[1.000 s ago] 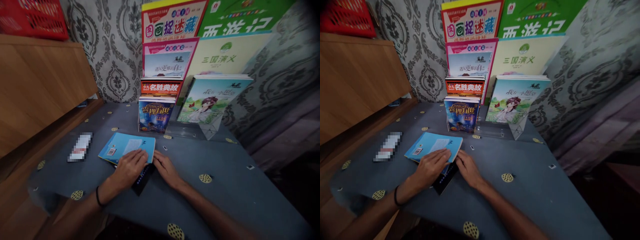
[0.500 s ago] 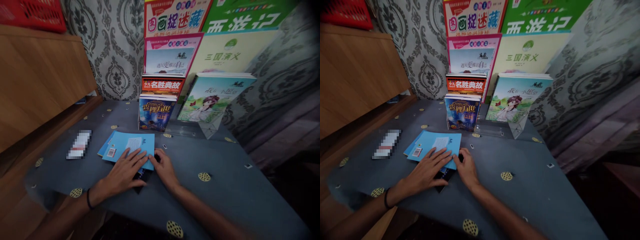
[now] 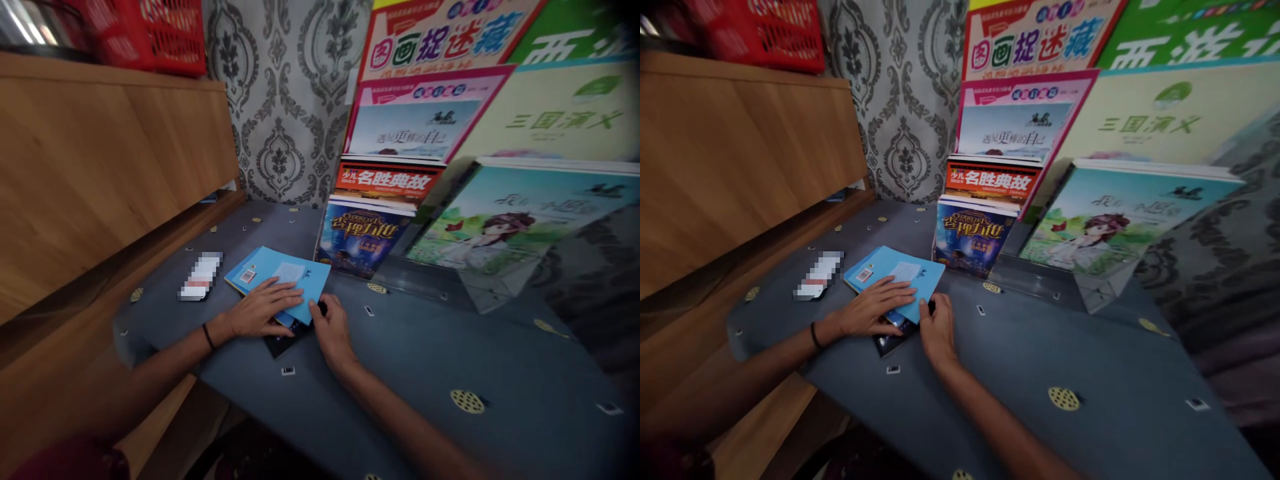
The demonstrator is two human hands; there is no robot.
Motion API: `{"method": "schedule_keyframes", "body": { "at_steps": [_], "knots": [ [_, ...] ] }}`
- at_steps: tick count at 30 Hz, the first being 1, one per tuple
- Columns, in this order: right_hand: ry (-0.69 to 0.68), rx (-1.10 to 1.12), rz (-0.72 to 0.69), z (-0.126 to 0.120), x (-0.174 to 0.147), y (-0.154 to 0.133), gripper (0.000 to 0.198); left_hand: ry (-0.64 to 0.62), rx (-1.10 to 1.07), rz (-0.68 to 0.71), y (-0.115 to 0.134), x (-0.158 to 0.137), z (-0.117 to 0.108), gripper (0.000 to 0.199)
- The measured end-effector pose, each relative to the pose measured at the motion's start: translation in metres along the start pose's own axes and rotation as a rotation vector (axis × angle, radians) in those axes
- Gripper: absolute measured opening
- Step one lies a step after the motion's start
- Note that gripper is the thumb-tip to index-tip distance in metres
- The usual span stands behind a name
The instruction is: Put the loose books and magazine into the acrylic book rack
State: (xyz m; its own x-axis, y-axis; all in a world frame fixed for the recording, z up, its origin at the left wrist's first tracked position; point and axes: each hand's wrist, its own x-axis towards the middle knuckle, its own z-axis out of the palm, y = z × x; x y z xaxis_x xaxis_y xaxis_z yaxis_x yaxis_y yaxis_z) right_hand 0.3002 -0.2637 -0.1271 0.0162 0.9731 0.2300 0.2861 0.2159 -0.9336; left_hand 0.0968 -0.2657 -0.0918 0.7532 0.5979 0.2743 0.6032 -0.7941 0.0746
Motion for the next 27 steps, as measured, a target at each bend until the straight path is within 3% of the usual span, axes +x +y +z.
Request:
{"method": "schedule_keyframes", "body": {
  "at_steps": [4,8,16,23,27],
  "knots": [
    [-0.001,0.011,-0.010,0.016,0.013,0.000,0.017,0.038,0.001,-0.037,-0.010,-0.006,-0.005,0.065],
    [-0.004,0.020,-0.011,0.010,0.009,-0.001,0.019,0.022,0.030,-0.032,0.000,-0.007,-0.004,0.059],
    [-0.087,0.054,0.077,-0.058,-0.021,-0.001,0.031,-0.052,0.005,0.045,0.045,-0.003,-0.003,0.063],
    [-0.142,0.142,0.255,-0.102,-0.044,-0.007,0.039,0.074,-0.061,-0.236,0.012,0.007,-0.018,0.047],
    [-0.148,0.121,0.311,-0.119,-0.051,-0.007,0.042,0.112,-0.099,-0.201,0.020,0.025,-0.003,0.043]
  ]
}}
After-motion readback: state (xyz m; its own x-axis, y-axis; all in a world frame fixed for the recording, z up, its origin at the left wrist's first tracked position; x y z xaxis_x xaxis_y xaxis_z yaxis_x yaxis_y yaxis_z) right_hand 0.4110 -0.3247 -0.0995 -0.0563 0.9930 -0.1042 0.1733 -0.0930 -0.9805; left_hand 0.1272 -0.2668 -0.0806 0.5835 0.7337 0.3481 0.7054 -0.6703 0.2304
